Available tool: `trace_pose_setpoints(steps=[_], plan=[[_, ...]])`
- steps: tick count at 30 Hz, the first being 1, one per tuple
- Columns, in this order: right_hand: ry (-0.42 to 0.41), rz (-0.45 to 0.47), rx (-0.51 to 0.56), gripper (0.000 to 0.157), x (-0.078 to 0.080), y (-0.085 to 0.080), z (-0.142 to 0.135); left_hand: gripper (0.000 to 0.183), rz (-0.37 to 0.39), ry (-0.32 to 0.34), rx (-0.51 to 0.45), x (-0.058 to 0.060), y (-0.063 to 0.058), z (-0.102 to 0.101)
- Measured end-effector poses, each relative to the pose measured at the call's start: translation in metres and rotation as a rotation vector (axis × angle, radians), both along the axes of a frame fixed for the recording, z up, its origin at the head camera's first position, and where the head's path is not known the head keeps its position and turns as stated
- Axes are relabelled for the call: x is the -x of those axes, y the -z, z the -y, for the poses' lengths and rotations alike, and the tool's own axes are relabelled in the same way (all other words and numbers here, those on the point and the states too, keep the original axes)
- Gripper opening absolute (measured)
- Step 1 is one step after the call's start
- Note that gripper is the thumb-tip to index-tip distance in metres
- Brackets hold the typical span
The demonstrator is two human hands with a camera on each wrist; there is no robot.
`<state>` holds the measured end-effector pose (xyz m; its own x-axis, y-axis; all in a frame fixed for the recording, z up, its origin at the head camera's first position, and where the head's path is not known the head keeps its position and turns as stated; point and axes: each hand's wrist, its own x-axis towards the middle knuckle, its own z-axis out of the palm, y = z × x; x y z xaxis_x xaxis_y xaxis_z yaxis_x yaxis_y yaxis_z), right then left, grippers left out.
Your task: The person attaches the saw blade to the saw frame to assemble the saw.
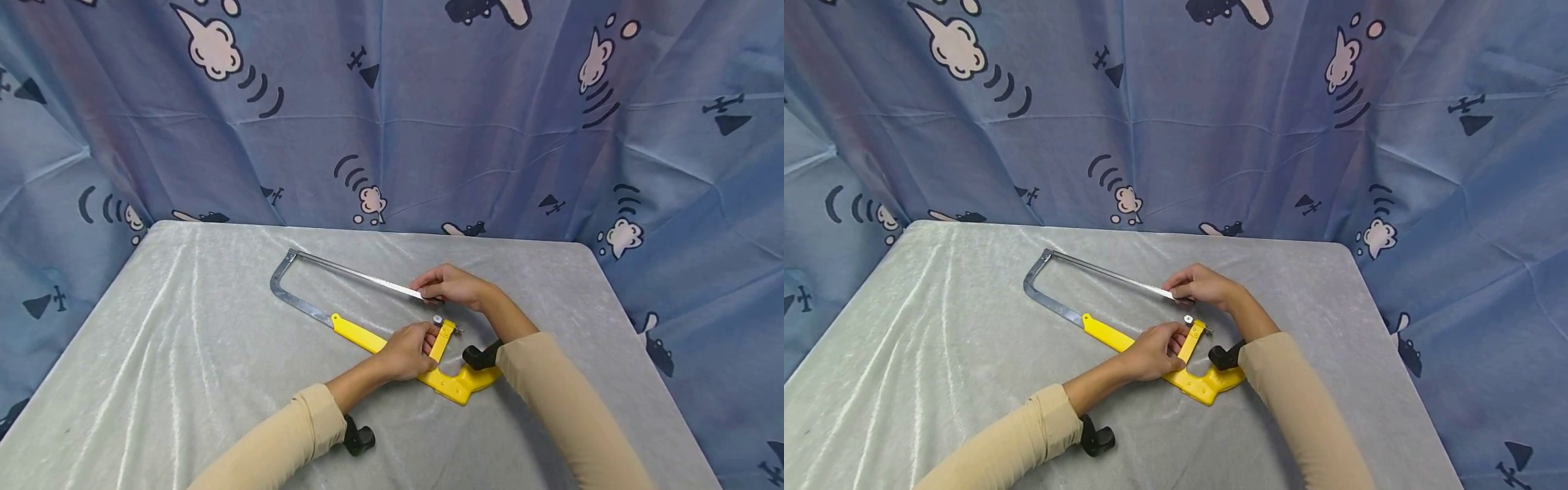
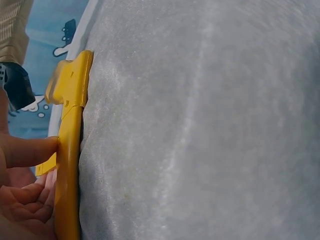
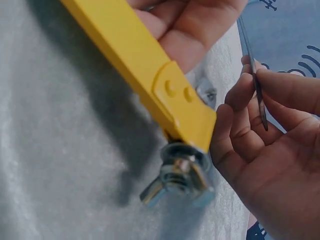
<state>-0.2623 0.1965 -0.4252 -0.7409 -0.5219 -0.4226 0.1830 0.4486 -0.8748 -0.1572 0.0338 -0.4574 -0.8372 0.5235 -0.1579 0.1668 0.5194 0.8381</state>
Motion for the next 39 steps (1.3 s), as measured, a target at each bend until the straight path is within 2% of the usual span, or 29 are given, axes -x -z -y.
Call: trace_pose_setpoints(steps=[11, 20, 28, 39], plan=[[-0.016, -0.009, -0.006, 0.029, 0.0004, 0.0026, -0.0009, 0.044, -0.014, 0.006, 0.008, 0.0013, 0.0008, -0.0004], [-0.074, -0.053, -0.086, 0.027, -0.0004, 0.0064, 0.0003, 0.044, -0.017, 0.005, 0.003, 0.0006, 0.0006, -0.0003], [-0.121, -0.086, -0.118, 0.023, -0.0032, 0.0052, 0.0043, 0.042, -0.030, 0.011, -0.007, 0.0003, 0.0004, 0.0005], [-0.145, -0.078, -0.124, 0.024, -0.0080, 0.0012, 0.0083, 0.039, -0.041, 0.016, -0.010, 0.0007, 0.0015, 0.0011]])
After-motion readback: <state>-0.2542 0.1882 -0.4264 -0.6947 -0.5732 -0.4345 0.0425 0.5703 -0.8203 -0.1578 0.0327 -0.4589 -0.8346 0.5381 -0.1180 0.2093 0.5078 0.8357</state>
